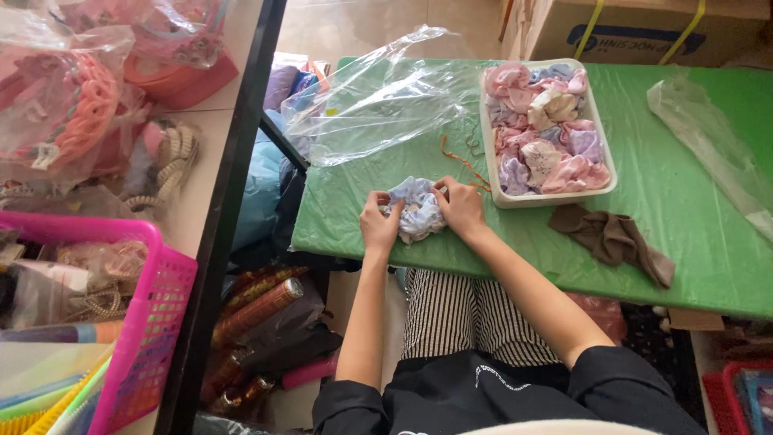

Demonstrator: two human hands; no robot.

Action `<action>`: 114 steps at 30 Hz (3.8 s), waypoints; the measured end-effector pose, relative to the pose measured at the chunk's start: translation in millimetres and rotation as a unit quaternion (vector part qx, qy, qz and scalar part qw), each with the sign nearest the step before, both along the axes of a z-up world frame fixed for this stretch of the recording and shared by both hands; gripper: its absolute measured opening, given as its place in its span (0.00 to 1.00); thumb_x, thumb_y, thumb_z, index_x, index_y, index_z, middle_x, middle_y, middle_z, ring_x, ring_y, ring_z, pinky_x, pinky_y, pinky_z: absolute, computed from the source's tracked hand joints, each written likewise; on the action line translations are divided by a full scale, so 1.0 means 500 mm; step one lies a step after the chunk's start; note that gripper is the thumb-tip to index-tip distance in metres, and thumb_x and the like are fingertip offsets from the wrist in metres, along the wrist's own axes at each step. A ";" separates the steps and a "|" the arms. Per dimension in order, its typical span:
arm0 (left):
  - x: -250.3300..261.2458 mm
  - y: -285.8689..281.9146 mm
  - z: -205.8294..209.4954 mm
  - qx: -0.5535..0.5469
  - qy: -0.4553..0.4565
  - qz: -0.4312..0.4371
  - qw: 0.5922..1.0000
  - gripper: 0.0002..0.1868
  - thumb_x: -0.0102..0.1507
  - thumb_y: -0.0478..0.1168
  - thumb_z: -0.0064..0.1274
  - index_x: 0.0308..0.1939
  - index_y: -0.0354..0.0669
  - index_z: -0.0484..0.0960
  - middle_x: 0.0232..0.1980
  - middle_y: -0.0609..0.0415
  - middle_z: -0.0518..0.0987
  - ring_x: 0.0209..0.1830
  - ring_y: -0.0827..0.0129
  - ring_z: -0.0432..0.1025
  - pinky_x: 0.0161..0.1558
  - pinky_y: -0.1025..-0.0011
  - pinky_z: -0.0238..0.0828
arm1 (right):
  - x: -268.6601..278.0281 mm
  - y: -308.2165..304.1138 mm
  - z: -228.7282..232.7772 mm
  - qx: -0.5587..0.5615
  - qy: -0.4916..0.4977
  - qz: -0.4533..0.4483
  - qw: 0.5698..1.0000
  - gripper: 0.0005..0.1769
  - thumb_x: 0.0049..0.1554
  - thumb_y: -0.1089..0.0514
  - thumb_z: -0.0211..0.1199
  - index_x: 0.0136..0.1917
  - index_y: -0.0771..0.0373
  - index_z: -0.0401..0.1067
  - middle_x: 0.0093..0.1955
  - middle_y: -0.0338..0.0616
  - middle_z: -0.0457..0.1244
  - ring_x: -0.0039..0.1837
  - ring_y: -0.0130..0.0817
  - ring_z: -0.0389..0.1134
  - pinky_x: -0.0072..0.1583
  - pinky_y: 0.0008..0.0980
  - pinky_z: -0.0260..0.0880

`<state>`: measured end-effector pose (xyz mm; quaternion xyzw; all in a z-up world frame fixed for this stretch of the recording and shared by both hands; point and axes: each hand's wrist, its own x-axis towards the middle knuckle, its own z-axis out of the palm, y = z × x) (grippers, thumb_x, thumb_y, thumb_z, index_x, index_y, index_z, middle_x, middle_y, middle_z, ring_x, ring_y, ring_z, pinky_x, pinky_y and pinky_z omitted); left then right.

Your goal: Organizing and packing various hair accessories including hair ties and scrunchies into containers.

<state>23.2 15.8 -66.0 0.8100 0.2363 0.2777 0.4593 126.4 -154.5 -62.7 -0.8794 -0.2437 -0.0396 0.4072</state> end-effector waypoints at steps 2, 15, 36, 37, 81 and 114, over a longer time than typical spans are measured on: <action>0.000 -0.001 0.016 0.008 -0.009 -0.008 1.000 0.18 0.59 0.46 0.65 0.45 0.37 0.80 0.42 0.45 0.85 0.37 0.57 0.80 0.40 0.63 0.76 | -0.002 -0.004 0.018 0.019 -0.008 0.007 1.000 0.12 0.59 0.50 0.66 0.50 0.60 0.77 0.39 0.49 0.71 0.41 0.43 0.75 0.45 0.42 0.74; 0.026 -0.055 0.152 0.152 -0.016 0.001 0.988 0.23 0.62 0.50 0.63 0.56 0.42 0.79 0.58 0.45 0.77 0.61 0.47 0.69 0.63 0.52 0.66 | 0.109 -0.289 0.263 -0.051 -0.170 -0.060 0.982 0.21 0.54 0.44 0.74 0.53 0.60 0.78 0.51 0.52 0.70 0.55 0.50 0.71 0.56 0.46 0.70; -0.040 -0.078 0.084 0.236 0.034 -0.076 0.968 0.39 0.54 0.30 0.62 0.69 0.49 0.71 0.63 0.39 0.74 0.60 0.41 0.72 0.57 0.51 0.74 | 0.069 0.010 0.006 -0.166 0.314 0.103 0.929 0.42 0.54 0.27 0.65 0.58 0.70 0.82 0.51 0.55 0.75 0.50 0.35 0.75 0.55 0.33 0.73; -0.042 -0.072 0.095 0.227 -0.003 -0.073 0.971 0.36 0.56 0.30 0.61 0.68 0.48 0.73 0.62 0.39 0.75 0.59 0.41 0.73 0.57 0.51 0.74 | 0.065 0.014 0.015 -0.087 0.323 0.124 0.934 0.37 0.54 0.32 0.66 0.58 0.69 0.81 0.51 0.51 0.74 0.51 0.32 0.74 0.55 0.32 0.72; 0.071 -0.207 0.187 0.188 -0.091 -0.301 0.930 0.31 0.59 0.41 0.66 0.66 0.47 0.75 0.65 0.45 0.75 0.68 0.51 0.67 0.70 0.56 0.63 | 0.177 -0.344 0.228 -0.221 -0.253 -0.020 0.942 0.11 0.43 0.49 0.75 0.39 0.53 0.83 0.44 0.48 0.70 0.53 0.50 0.71 0.54 0.47 0.70; 0.095 -0.048 0.060 0.280 0.066 -0.069 0.955 0.10 0.65 0.32 0.51 0.49 0.41 0.82 0.53 0.45 0.80 0.51 0.48 0.77 0.51 0.56 0.76 | 0.131 -0.022 0.100 -0.150 -0.188 0.043 0.970 0.11 0.50 0.64 0.61 0.48 0.62 0.74 0.47 0.54 0.69 0.48 0.52 0.74 0.48 0.46 0.76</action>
